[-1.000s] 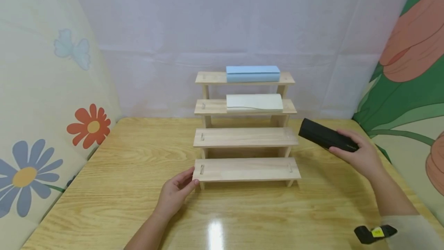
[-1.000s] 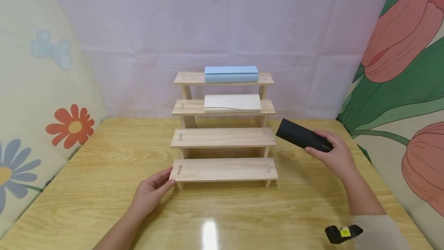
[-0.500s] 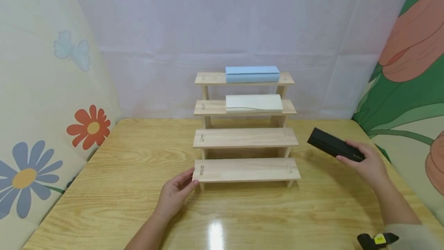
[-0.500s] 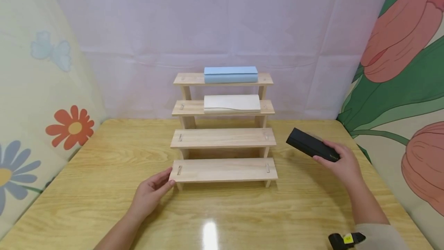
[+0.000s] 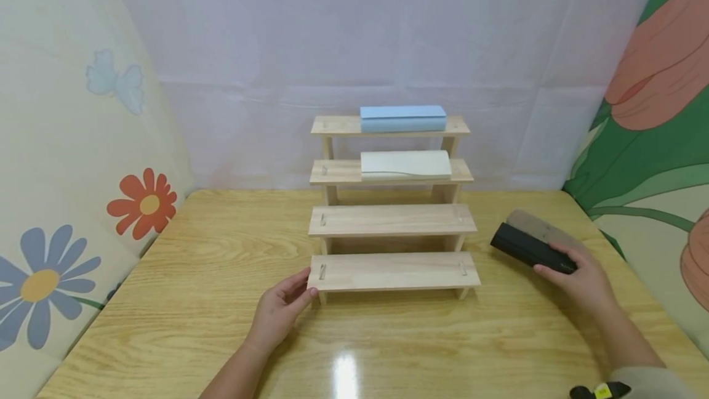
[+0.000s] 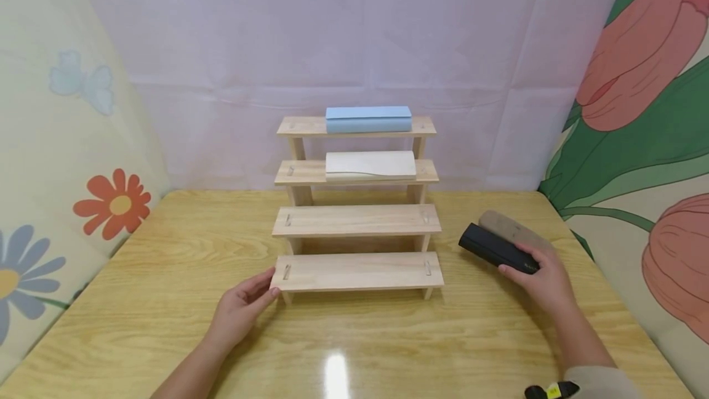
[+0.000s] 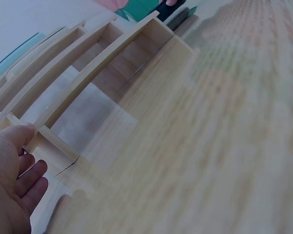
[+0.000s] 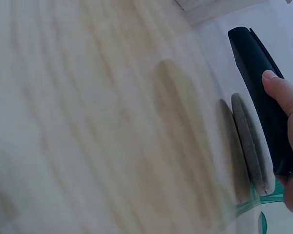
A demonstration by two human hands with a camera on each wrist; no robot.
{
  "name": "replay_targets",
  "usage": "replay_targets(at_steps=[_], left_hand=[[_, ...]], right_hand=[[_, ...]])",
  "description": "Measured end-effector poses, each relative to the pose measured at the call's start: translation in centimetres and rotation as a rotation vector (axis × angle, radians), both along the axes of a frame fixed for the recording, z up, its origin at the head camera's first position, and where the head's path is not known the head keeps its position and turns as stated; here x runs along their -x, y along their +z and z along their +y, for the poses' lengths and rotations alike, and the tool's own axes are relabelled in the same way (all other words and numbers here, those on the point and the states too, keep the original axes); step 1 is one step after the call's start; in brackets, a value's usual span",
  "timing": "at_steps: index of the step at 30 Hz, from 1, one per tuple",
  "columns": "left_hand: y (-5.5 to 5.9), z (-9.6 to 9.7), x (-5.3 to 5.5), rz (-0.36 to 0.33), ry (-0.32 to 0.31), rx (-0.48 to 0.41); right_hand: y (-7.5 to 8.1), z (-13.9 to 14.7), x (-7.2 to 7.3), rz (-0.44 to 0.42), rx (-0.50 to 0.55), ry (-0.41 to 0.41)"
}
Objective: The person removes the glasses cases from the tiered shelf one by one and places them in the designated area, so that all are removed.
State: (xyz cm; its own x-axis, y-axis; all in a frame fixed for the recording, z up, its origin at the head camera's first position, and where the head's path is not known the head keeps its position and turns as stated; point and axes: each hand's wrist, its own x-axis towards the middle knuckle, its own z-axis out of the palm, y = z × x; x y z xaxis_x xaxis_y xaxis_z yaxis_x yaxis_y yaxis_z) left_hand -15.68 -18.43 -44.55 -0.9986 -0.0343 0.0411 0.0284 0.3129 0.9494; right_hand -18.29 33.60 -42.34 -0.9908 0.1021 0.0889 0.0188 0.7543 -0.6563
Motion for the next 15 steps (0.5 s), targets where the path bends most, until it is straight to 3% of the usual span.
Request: replay_targets(at_steps=[15], left_hand=[[0.0, 0.1, 0.0, 0.006, 0.004, -0.001]], right_hand=[[-1.7, 0.3, 0.1, 0.021, -0.059, -0.005]])
